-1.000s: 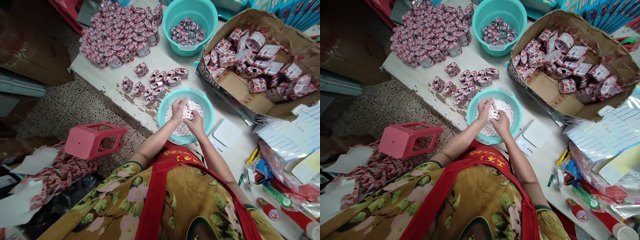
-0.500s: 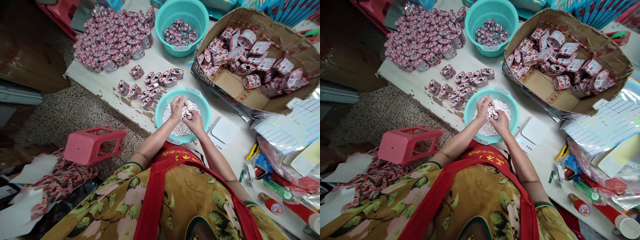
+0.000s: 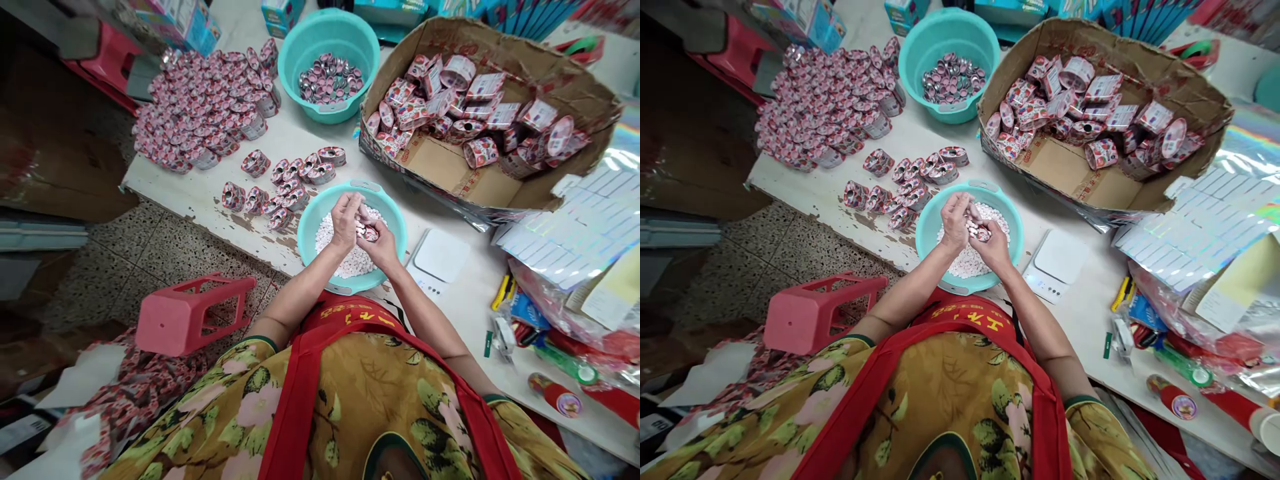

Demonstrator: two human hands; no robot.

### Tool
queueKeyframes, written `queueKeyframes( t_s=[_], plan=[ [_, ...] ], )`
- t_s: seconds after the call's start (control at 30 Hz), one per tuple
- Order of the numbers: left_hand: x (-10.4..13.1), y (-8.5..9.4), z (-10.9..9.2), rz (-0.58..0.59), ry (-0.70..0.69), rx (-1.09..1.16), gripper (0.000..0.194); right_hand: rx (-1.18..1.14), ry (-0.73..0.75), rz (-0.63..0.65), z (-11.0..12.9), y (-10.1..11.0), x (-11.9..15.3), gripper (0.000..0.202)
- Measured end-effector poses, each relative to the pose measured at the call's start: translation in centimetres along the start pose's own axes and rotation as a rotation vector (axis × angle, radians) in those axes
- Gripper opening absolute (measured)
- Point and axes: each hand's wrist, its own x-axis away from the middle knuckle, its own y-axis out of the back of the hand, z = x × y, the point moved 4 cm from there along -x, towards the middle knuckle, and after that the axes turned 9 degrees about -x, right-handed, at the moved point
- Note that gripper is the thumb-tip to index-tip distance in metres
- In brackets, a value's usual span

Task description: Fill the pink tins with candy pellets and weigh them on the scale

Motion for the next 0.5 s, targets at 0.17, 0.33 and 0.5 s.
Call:
queueKeyframes(
  t_s=[0.17,0.33,0.5],
  plan=[
    [0.6,-0.4,0.0,0.03,0.011,-0.035,0.043,-0.09,0.044,-0.013,-0.7,-0.2,0.0,0.04],
    [0.2,0.1,-1.0,0.046,0.09,-0.063,0.044,-0.111,0.077,-0.014,-1.6,0.2,-0.3,0.039],
    [-0.9,2.7,-1.3,0.02,0.078,-0.148,0.038,-0.131,0.076,0.013,-2.5,1.1,-0.1,0.045]
  ],
)
